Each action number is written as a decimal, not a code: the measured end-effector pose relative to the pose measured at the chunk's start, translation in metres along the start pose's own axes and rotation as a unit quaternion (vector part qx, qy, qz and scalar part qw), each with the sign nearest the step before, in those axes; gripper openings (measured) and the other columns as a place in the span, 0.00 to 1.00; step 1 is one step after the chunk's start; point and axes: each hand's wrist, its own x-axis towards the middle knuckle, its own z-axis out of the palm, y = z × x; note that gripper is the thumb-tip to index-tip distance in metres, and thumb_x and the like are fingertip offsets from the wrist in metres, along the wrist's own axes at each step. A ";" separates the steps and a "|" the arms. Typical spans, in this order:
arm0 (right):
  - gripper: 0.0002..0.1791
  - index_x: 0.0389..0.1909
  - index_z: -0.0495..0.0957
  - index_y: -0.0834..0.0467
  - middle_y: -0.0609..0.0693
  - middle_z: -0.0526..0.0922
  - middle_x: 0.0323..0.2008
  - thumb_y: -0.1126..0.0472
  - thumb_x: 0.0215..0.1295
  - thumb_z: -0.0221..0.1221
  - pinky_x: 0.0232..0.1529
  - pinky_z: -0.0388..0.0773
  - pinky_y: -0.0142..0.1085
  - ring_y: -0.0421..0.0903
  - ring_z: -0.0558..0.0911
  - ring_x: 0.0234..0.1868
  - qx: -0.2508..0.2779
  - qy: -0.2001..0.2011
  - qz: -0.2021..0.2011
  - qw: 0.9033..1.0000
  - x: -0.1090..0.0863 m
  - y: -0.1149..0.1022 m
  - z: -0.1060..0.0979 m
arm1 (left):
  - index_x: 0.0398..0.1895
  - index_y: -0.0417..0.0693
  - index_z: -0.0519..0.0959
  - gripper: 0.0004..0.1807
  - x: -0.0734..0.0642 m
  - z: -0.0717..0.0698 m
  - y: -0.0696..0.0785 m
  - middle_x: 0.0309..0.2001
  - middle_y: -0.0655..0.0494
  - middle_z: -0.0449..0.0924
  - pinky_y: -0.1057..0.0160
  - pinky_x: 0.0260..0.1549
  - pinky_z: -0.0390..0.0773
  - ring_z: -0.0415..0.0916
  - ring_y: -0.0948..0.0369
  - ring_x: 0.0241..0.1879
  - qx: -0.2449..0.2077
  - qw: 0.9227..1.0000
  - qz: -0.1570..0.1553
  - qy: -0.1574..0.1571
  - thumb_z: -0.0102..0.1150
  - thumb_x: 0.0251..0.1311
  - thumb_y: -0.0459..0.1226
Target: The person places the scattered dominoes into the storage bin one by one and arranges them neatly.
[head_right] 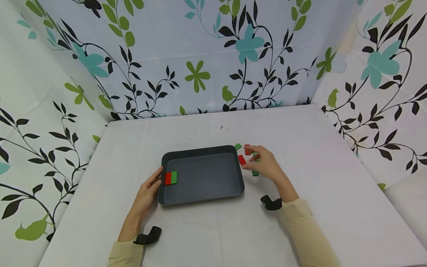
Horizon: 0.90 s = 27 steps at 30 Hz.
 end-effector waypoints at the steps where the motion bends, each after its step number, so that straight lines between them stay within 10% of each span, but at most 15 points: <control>1: 0.38 0.67 0.68 0.61 0.63 0.74 0.59 0.59 0.56 0.70 0.40 0.76 0.39 0.57 0.80 0.50 -0.002 -0.004 0.011 1.000 -0.002 0.004 -0.003 | 0.77 0.47 0.55 0.28 0.000 0.000 0.000 0.78 0.51 0.49 0.86 0.59 0.58 0.42 0.57 0.78 0.000 1.000 0.000 0.000 0.37 0.75 0.30; 27: 0.35 0.59 0.74 0.69 0.64 0.80 0.51 0.66 0.48 0.73 0.40 0.75 0.35 0.49 0.77 0.41 -0.011 -0.041 0.084 0.996 -0.006 0.047 -0.005 | 0.77 0.49 0.55 0.28 0.000 -0.001 -0.002 0.78 0.53 0.49 0.85 0.60 0.58 0.42 0.58 0.78 -0.003 1.000 0.000 -0.001 0.38 0.76 0.31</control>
